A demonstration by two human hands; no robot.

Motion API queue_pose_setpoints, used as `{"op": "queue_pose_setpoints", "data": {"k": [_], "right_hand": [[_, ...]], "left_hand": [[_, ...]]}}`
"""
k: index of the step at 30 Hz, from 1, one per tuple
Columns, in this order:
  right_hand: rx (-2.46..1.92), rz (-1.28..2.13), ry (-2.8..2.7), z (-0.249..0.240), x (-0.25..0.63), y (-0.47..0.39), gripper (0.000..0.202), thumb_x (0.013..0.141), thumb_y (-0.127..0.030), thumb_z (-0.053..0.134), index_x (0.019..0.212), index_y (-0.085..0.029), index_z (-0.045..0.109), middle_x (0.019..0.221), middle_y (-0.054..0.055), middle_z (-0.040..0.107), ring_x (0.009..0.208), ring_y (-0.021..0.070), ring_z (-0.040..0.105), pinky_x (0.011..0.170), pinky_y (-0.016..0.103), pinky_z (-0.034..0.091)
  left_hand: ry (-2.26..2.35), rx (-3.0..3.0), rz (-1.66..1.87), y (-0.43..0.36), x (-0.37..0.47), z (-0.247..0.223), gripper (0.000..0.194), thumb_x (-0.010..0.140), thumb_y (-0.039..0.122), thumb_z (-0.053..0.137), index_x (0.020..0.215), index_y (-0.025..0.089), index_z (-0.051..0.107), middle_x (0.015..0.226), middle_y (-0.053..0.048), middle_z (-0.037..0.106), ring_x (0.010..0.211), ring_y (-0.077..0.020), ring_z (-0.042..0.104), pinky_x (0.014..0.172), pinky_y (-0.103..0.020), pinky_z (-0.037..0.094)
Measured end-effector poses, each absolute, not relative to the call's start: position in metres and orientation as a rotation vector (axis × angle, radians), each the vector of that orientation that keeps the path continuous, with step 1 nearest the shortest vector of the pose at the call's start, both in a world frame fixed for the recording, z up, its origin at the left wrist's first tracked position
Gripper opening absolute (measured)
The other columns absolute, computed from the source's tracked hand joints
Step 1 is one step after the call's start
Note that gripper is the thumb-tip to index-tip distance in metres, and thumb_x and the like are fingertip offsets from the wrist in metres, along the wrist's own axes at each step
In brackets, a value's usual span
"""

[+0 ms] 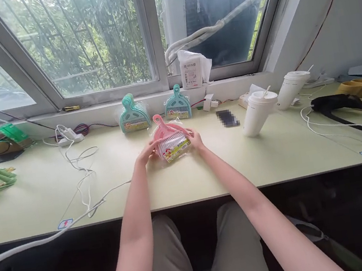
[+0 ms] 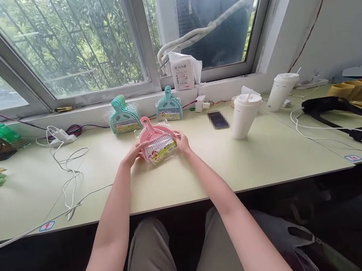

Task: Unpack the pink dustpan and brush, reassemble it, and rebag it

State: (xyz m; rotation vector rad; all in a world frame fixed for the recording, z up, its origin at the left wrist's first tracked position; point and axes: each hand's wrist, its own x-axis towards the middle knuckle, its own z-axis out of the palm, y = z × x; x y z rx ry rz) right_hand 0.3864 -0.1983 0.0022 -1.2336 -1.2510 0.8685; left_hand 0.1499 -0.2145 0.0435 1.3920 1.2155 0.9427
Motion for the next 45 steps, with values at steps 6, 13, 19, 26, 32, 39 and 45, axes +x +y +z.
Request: {"op": "queue_pose_setpoints", "data": {"k": [6,13,19,26,32,39,45], "right_hand": [[-1.44,0.339,-1.294,0.021,0.387,-0.223,0.033,0.089,-0.032,0.047,0.12,-0.019,0.048,0.116,0.011,0.063,0.103,0.0198,0.059,0.087,0.034,0.045],[-1.42,0.383,-1.638,0.031,0.37,-0.233,0.031,0.093,-0.045,0.042,0.089,-0.02,0.059,0.084,0.005,0.066,0.078,0.0174,0.061,0.072,0.028,0.044],[-1.503,0.507,-1.89,0.01,0.367,-0.225,0.042,0.076,-0.03,0.07,0.115,-0.022,0.056,0.103,0.004,0.063,0.095,0.018,0.058,0.08,0.03,0.046],[-1.815,0.004,-1.694,0.013,0.411,-0.216,0.037,0.082,-0.003,0.046,0.114,-0.017,0.059,0.119,0.017,0.055,0.113,0.0278,0.048,0.091,0.042,0.04],[-1.324,0.11,-1.54,0.035,0.406,-0.221,0.027,0.092,-0.019,0.034,0.104,-0.016,0.059,0.104,0.012,0.062,0.098,0.0207,0.058,0.087,0.034,0.046],[-1.242,0.638,-1.283,0.024,0.364,-0.223,0.032,0.088,-0.035,0.05,0.115,-0.018,0.05,0.082,0.003,0.061,0.071,0.016,0.061,0.071,0.031,0.052],[-1.115,0.139,-1.567,0.03,0.378,-0.229,0.031,0.083,-0.007,0.04,0.104,-0.019,0.06,0.104,0.01,0.055,0.102,0.0217,0.055,0.094,0.038,0.044]], "left_hand": [[0.989,1.189,0.999,-0.227,0.164,0.035,0.049,0.071,0.037,0.069,0.117,0.021,0.062,0.096,-0.007,0.07,0.074,-0.0179,0.065,0.06,-0.026,0.051],[0.884,1.034,1.298,-0.209,0.155,0.027,0.033,0.078,0.027,0.059,0.109,0.013,0.06,0.097,-0.008,0.069,0.079,-0.0158,0.065,0.068,-0.027,0.054],[0.881,0.96,1.429,-0.203,0.152,0.027,0.025,0.079,0.024,0.057,0.102,0.013,0.058,0.091,-0.006,0.068,0.074,-0.0129,0.062,0.072,-0.027,0.053],[0.851,1.042,1.436,-0.207,0.15,0.028,0.033,0.079,0.028,0.058,0.109,0.015,0.059,0.101,-0.007,0.068,0.083,-0.0137,0.063,0.073,-0.026,0.054],[0.806,1.078,1.341,-0.213,0.162,0.031,0.04,0.078,0.026,0.062,0.116,0.016,0.056,0.105,-0.008,0.067,0.084,-0.0151,0.063,0.073,-0.027,0.055],[0.725,1.111,1.275,-0.216,0.172,0.03,0.061,0.076,0.027,0.068,0.132,0.025,0.044,0.11,-0.005,0.065,0.084,-0.0149,0.064,0.075,-0.031,0.056],[0.729,1.118,1.325,-0.213,0.172,0.027,0.066,0.074,0.029,0.07,0.135,0.026,0.043,0.112,-0.006,0.065,0.085,-0.0157,0.064,0.072,-0.031,0.056]]}}
